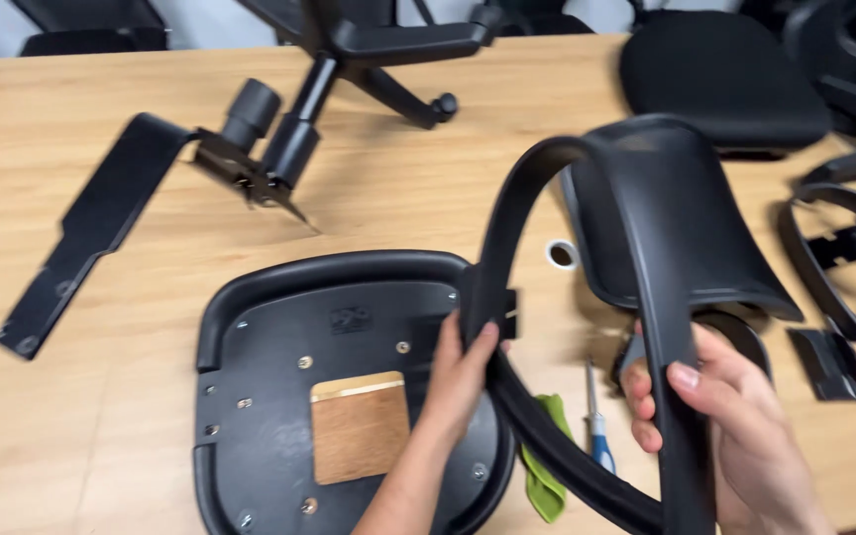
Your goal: The person flips a chair seat over on a work table, positions a metal mounting bracket and armrest component on its underside, aligns screws into the holes by hand, and then uses a screwdriver to drive the screws into the seat base.
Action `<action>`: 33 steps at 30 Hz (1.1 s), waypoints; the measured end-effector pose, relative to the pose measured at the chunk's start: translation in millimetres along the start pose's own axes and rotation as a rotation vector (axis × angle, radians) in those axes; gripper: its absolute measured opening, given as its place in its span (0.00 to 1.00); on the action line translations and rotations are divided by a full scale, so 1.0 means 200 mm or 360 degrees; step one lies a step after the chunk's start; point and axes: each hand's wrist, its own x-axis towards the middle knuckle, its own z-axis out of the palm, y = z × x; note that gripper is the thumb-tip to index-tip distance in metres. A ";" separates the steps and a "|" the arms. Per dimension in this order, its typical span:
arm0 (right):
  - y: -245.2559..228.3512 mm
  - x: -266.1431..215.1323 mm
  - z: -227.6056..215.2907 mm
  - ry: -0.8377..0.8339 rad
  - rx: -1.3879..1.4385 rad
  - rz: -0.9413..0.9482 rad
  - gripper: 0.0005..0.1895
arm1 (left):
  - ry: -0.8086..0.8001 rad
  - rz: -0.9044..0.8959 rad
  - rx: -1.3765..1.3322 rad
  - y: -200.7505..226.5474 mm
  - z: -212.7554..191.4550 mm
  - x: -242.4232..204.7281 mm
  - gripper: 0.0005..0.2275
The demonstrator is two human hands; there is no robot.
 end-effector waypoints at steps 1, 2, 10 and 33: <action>0.05 0.04 -0.04 -0.0024 0.0002 0.0006 0.22 | 0.0022 0.0011 -0.0006 -0.01 -0.07 0.00 0.24; 0.10 0.08 -0.09 -0.0042 -0.0049 0.0046 0.24 | 0.0058 0.0018 -0.0181 -0.01 -0.14 0.01 0.22; 0.30 0.39 -0.19 0.0143 -0.0571 0.0130 0.30 | 0.0421 0.0040 -0.0291 0.02 -0.42 -0.11 0.19; 1.09 0.62 -0.44 0.0348 -0.1631 0.0585 0.25 | 0.0530 0.0078 0.0659 -0.02 -0.19 -0.14 0.22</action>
